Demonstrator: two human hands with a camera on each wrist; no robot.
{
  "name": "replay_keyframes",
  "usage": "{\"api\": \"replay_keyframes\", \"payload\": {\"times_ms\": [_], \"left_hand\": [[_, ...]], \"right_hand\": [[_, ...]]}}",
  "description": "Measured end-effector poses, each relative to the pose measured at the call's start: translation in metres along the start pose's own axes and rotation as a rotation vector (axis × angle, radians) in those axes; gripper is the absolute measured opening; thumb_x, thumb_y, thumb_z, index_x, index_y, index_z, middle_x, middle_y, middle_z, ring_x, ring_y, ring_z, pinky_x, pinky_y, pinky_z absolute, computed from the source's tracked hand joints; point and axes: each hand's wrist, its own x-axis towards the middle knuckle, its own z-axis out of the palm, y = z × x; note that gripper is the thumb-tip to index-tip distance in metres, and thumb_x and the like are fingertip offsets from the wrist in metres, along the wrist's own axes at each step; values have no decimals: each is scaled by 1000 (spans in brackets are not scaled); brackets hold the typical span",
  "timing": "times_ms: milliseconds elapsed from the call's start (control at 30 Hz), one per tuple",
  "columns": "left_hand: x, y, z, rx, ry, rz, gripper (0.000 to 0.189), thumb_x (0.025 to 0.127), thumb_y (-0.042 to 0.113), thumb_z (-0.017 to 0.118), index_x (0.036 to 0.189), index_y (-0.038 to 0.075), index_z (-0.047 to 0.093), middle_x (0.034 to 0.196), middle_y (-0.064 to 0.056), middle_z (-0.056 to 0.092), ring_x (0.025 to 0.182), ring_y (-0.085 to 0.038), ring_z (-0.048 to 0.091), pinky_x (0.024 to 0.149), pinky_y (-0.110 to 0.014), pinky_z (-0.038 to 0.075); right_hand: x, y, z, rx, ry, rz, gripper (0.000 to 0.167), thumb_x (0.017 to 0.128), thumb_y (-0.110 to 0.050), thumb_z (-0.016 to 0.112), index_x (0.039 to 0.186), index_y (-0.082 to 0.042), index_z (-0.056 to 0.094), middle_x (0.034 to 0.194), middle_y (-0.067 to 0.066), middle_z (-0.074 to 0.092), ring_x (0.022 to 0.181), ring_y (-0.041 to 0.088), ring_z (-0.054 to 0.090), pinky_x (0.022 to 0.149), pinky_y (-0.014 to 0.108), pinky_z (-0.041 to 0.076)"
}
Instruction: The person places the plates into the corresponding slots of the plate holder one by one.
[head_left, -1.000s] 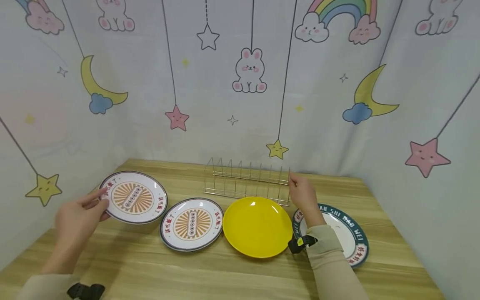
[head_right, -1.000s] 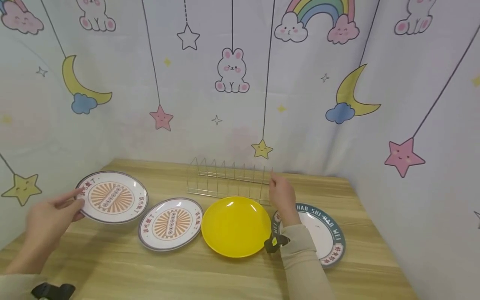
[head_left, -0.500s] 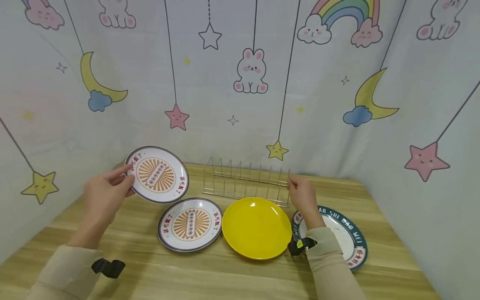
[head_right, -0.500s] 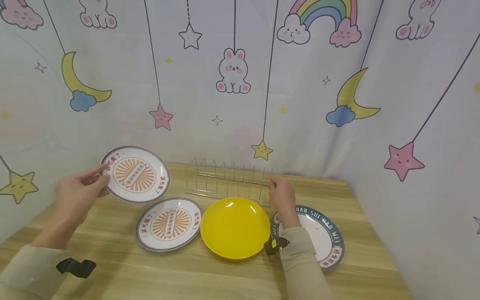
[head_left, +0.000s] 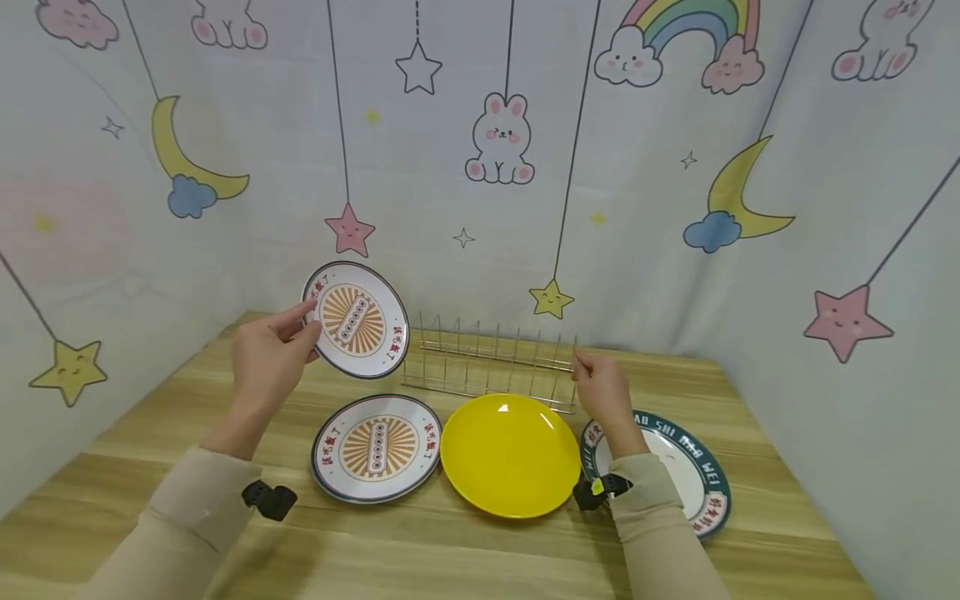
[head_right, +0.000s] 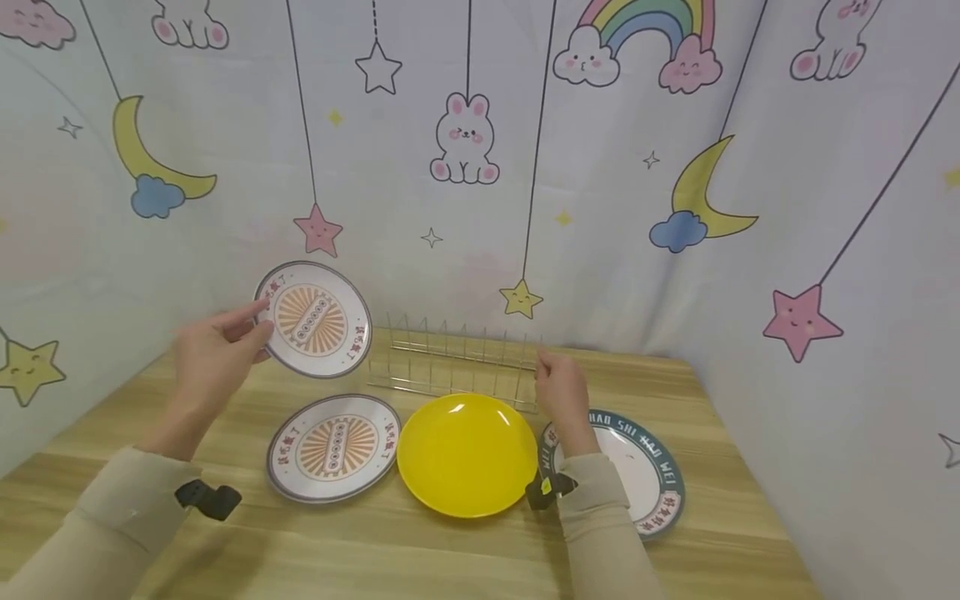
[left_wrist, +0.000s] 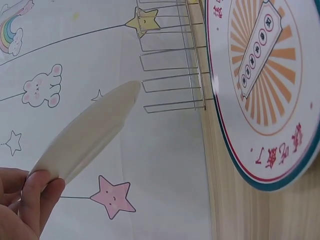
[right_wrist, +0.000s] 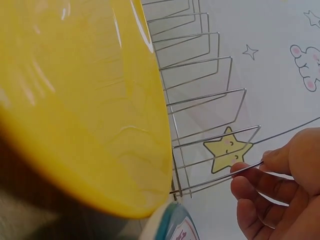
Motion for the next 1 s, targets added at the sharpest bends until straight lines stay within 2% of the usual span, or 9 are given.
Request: {"api": "replay_keyframes", "payload": {"times_ms": [200,333,467,700,867,1000], "left_hand": [[4,4,16,4,14,43,35,94,9,67,129,10,65,110,-20,69,68,6,63,58,-14,52],[5,4,27,15,18,77,35,93,4,67,128,8,66,109,-19,70,71,-7,68,57,-14,52],[7,2,39,38,35,129,34,92,0,67,125,6,67,101,-19,72,68,-20,69,53,-12,51],[7,0,57,78,43,183,32,91,-1,67,122,4,69,93,-18,73,59,-13,62,47,-11,44],[8,2,66,94,55,245,31,89,-3,69,119,3,70,100,-18,72,71,-21,65,53,-8,40],[8,3,72,109,24,257,30,88,-2,70,118,3,72,102,-17,72,79,-25,69,60,-15,42]], "right_hand": [[2,1,0,-4,4,5,36,104,-13,51,139,-8,56,107,16,70,84,25,60,57,27,47],[2,2,0,5,3,7,35,104,-12,51,139,-8,56,105,17,70,81,25,60,54,26,46],[2,3,0,21,1,9,36,104,-11,51,139,-8,56,105,17,70,72,22,57,51,24,43],[1,2,-1,31,-1,-10,35,103,-9,51,137,-6,57,102,17,70,62,19,52,46,22,40],[2,2,-2,39,-19,-3,35,103,-10,51,138,-5,56,102,18,70,53,15,46,44,20,37],[3,3,-2,59,-44,12,37,104,-10,49,140,-5,53,106,19,70,49,13,41,43,20,35]]}}
